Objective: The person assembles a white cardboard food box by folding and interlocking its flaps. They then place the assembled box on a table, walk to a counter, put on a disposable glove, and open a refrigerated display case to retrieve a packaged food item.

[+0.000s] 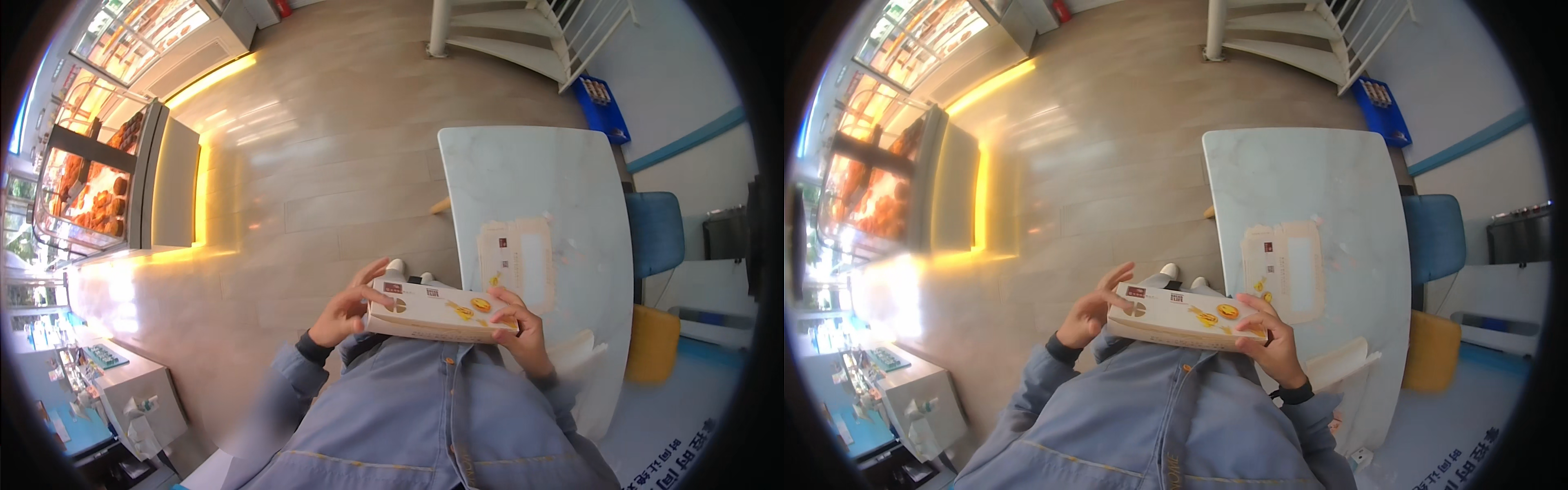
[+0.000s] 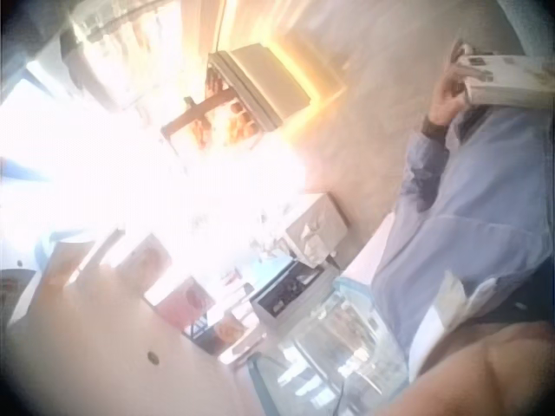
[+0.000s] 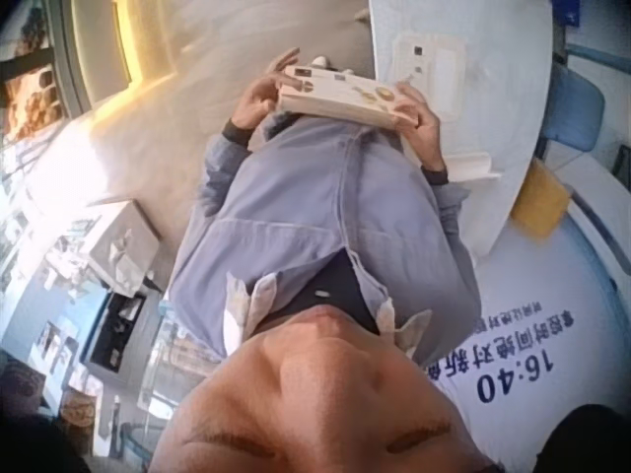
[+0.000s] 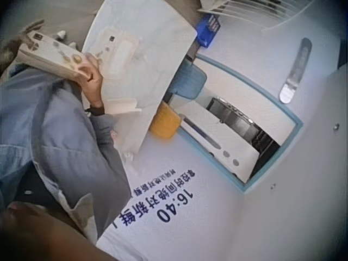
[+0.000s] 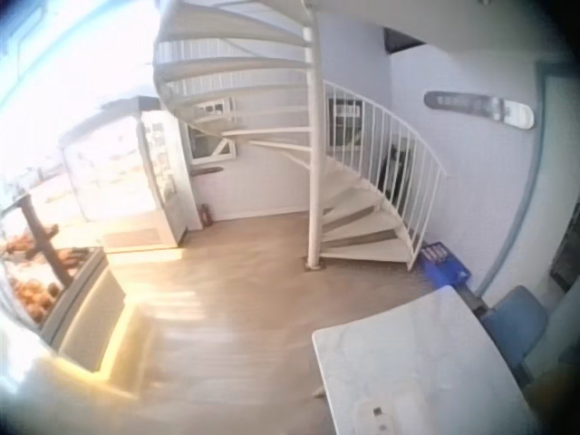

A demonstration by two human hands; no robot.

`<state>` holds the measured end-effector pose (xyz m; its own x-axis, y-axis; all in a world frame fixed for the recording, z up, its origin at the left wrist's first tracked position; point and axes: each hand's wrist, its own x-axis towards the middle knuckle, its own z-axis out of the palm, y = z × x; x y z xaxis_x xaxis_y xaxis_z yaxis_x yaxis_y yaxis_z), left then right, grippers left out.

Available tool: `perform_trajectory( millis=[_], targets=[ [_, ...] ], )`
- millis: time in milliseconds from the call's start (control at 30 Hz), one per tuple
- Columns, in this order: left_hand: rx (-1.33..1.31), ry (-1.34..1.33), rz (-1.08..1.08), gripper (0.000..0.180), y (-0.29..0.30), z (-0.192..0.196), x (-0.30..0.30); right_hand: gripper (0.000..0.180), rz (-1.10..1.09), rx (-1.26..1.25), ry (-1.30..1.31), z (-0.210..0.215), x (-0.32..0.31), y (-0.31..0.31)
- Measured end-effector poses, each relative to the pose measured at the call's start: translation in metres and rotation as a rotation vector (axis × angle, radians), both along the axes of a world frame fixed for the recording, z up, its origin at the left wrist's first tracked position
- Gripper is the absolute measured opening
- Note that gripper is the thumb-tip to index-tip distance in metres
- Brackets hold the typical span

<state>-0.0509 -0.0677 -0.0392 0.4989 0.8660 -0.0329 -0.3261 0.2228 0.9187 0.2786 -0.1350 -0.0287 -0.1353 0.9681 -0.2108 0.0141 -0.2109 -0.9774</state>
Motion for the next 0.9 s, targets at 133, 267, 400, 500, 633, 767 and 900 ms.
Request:
perform_trajectory(
  millis=[133,267,400,500,633,767,900],
  targets=[
    [0.120,0.170,0.050,0.016,0.003,-0.004,0.015,0.030,-0.017,0.159,-0.121,-0.010,-0.001,-0.007],
    [0.153,0.225,0.003,0.014,0.013,-0.017,0.016,0.049,0.065,0.240,-0.400,-0.005,0.010,-0.007],
    [0.226,0.145,-0.127,0.027,0.034,-0.020,0.032,0.056,0.051,0.169,-0.362,-0.011,0.018,-0.014],
    [0.060,0.191,-0.055,0.043,0.038,0.008,0.069,0.053,-0.229,0.169,-0.410,-0.028,0.021,-0.039],
    [0.064,0.284,-0.166,0.040,0.061,-0.006,0.079,0.050,-0.922,0.018,-0.392,-0.092,0.034,-0.077],
    [0.040,0.316,-0.325,0.022,0.065,-0.014,0.091,0.053,-1.500,-0.260,-0.514,-0.138,0.052,-0.112],
    [0.004,0.349,-0.441,0.025,0.065,-0.024,0.109,0.052,-1.652,-0.266,-0.142,-0.129,0.052,-0.118]
  ],
)
